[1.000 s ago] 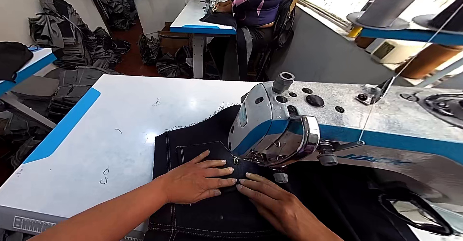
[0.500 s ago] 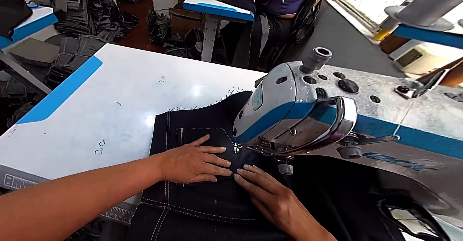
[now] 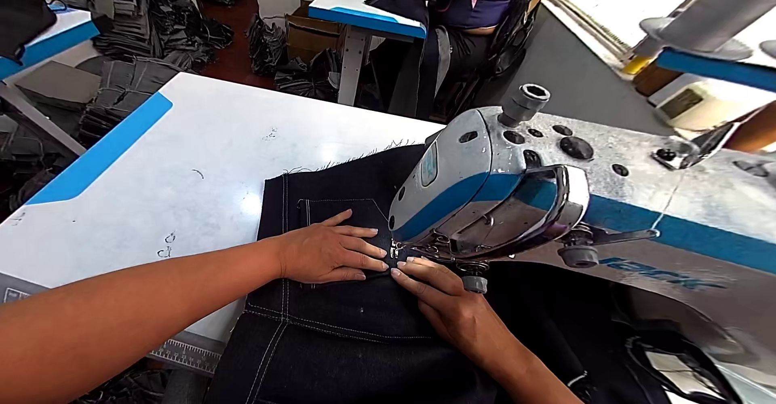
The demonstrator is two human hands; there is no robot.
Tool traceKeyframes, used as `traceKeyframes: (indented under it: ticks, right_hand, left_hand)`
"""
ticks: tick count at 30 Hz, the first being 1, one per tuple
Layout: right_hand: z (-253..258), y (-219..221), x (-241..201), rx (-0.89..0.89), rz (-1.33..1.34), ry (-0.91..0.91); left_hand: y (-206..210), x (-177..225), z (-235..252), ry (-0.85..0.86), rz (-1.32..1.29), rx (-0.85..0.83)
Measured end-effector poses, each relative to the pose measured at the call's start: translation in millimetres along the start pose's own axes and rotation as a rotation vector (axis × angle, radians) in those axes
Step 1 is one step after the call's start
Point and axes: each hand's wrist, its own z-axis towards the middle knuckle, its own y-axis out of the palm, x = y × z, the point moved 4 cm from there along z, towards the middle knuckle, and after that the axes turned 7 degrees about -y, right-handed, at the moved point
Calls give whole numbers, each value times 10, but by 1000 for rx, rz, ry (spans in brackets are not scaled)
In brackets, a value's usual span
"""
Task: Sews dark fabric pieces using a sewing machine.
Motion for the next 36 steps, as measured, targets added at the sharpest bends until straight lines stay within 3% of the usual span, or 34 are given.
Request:
traceKeyframes:
  ticks: [23, 36]
  right_hand:
    - [34, -16, 230, 132, -16, 185]
    - [44, -170, 223, 280, 154, 210]
  left_hand:
    - [-100, -217, 154, 3, 22, 13]
    - [-93, -231, 149, 22, 33, 3]
